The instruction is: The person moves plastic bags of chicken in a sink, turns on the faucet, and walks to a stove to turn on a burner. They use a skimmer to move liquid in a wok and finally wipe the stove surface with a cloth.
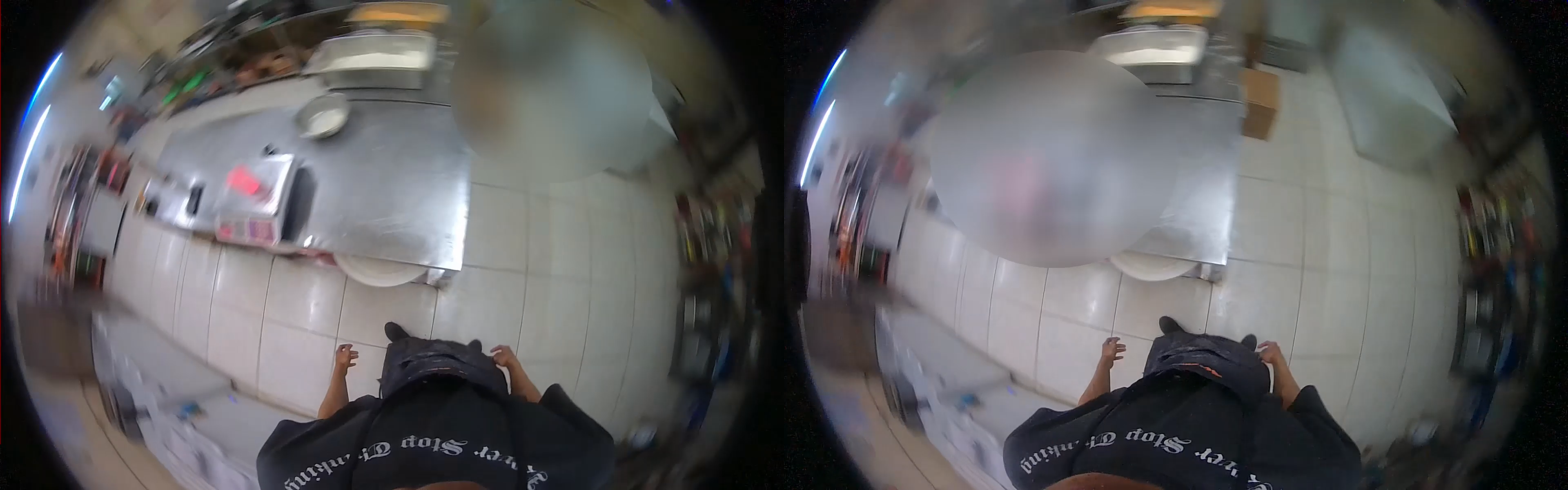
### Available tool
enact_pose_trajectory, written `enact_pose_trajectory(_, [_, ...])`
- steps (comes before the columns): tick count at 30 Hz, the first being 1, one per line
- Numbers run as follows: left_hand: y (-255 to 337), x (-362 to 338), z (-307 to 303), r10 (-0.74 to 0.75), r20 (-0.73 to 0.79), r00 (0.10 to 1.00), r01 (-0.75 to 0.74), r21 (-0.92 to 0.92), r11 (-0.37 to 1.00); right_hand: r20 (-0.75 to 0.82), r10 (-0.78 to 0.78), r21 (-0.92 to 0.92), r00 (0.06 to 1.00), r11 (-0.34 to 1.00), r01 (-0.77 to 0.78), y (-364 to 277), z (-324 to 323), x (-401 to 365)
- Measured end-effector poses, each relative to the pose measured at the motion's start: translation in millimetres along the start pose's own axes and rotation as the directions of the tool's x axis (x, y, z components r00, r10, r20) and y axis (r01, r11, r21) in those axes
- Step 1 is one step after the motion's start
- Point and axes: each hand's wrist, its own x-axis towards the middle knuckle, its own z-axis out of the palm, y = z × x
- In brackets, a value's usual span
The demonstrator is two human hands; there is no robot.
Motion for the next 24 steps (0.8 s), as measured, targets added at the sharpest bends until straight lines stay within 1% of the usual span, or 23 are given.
enact_pose_trajectory(1, [28.0,14.4,-6.6,0.006,0.031,0.999,-0.009,0.123,0.992,-0.03,-0.009,0.11,1.0,0.994,0.012,24.5,12.3,1.5])
enact_pose_trajectory(2, [55.8,26.1,-2.2,0.015,0.073,0.997,-0.033,0.244,0.969,0.015,-0.092,0.279,0.996,0.957,0.084,29.7,13.7,-18.0])
enact_pose_trajectory(3, [81.7,33.9,3.6,-0.004,0.165,0.986,-0.056,0.358,0.932,-0.053,-0.036,0.365,0.998,0.929,0.053,35.4,22.6,-39.5])
enact_pose_trajectory(4, [105.0,40.4,22.5,-0.003,0.245,0.969,-0.109,0.443,0.89,-0.116,0.021,0.455,0.993,0.89,0.035,44.0,32.8,-58.5])
enact_pose_trajectory(6, [146.7,50.0,63.3,-0.17,0.4,0.901,-0.131,0.623,0.771,-0.342,0.037,0.493,0.939,0.858,0.145,77.2,61.7,-86.9])
enact_pose_trajectory(7, [161.0,52.9,90.2,-0.213,0.504,0.837,-0.206,0.651,0.73,-0.426,0.079,0.476,0.901,0.866,0.149,94.3,77.9,-99.9])
enact_pose_trajectory(8, [172.6,53.7,122.0,-0.241,0.524,0.817,-0.256,0.704,0.663,-0.527,0.036,0.468,0.849,0.846,0.254,107.7,95.5,-117.4])
enact_pose_trajectory(9, [186.8,59.7,166.2,-0.289,0.57,0.769,-0.31,0.729,0.611,-0.516,0.225,0.648,0.827,0.733,0.205,106.7,107.2,-125.0])
enact_pose_trajectory(10, [191.7,53.8,208.1,-0.323,0.621,0.714,-0.381,0.732,0.564,-0.482,0.389,0.787,0.785,0.585,0.194,108.1,119.5,-139.7])
enact_pose_trajectory(11, [191.3,43.8,250.4,-0.339,0.633,0.696,-0.419,0.741,0.524,-0.454,0.465,0.828,0.76,0.536,0.166,114.5,130.2,-156.4])
enact_pose_trajectory(12, [188.5,41.2,294.5,-0.328,0.682,0.653,-0.47,0.705,0.531,-0.418,0.535,0.863,0.734,0.486,0.138,120.4,149.9,-162.3])
enact_pose_trajectory(13, [184.5,33.1,334.3,-0.322,0.727,0.606,-0.518,0.668,0.534,-0.378,0.552,0.917,0.744,0.333,0.218,163.9,190.2,-141.9])
enact_pose_trajectory(14, [180.3,17.3,371.4,-0.352,0.736,0.579,-0.551,0.671,0.496,-0.49,0.517,0.835,0.702,0.509,0.208,193.3,218.3,-136.0])
enact_pose_trajectory(15, [172.0,-0.6,407.6,-0.307,0.759,0.574,-0.563,0.638,0.526,-0.597,0.473,0.72,0.648,0.672,0.172,222.1,245.2,-131.1])
enact_pose_trajectory(16, [158.7,-15.5,442.4,-0.265,0.783,0.562,-0.575,0.601,0.556,-0.692,0.422,0.587,0.585,0.802,0.115,251.3,272.0,-126.2])
enact_pose_trajectory(17, [142.1,-26.6,477.1,-0.269,0.784,0.56,-0.556,0.595,0.58,-0.691,0.469,0.645,0.55,0.743,0.177,315.8,321.4,-89.0])
enact_pose_trajectory(18, [124.3,-36.9,510.5,-0.306,0.788,0.535,-0.579,0.605,0.546,-0.687,0.514,0.691,0.513,0.68,0.245,368.4,358.4,-64.0])
enact_pose_trajectory(19, [109.6,-46.2,538.1,-0.32,0.783,0.533,-0.656,0.621,0.428,-0.353,0.686,0.933,0.636,0.308,0.185,320.6,311.8,-119.6])
enact_pose_trajectory(20, [96.7,-47.4,562.9,-0.326,0.778,0.537,-0.721,0.624,0.3,-0.064,0.714,0.965,0.697,-0.133,0.226,302.1,277.9,-149.6])
enact_pose_trajectory(21, [82.2,-38.0,591.8,-0.402,0.728,0.555,-0.725,0.661,0.195,0.034,0.673,0.892,0.739,-0.354,0.281,294.0,248.8,-168.6])
enact_pose_trajectory(22, [75.6,-41.4,613.5,-0.416,0.726,0.547,-0.744,0.65,0.155,0.071,0.614,0.801,0.786,-0.505,0.322,293.8,224.9,-181.6])
enact_pose_trajectory(23, [65.8,-49.5,623.8,-0.435,0.723,0.536,-0.786,0.616,0.056,-0.145,0.636,0.774,0.758,-0.404,0.487,297.5,217.3,-194.2])
enact_pose_trajectory(24, [57.5,-59.5,642.4,-0.462,0.711,0.529,-0.815,0.578,-0.044,-0.153,0.733,0.939,0.663,-0.102,0.329,337.4,204.1,-160.7])
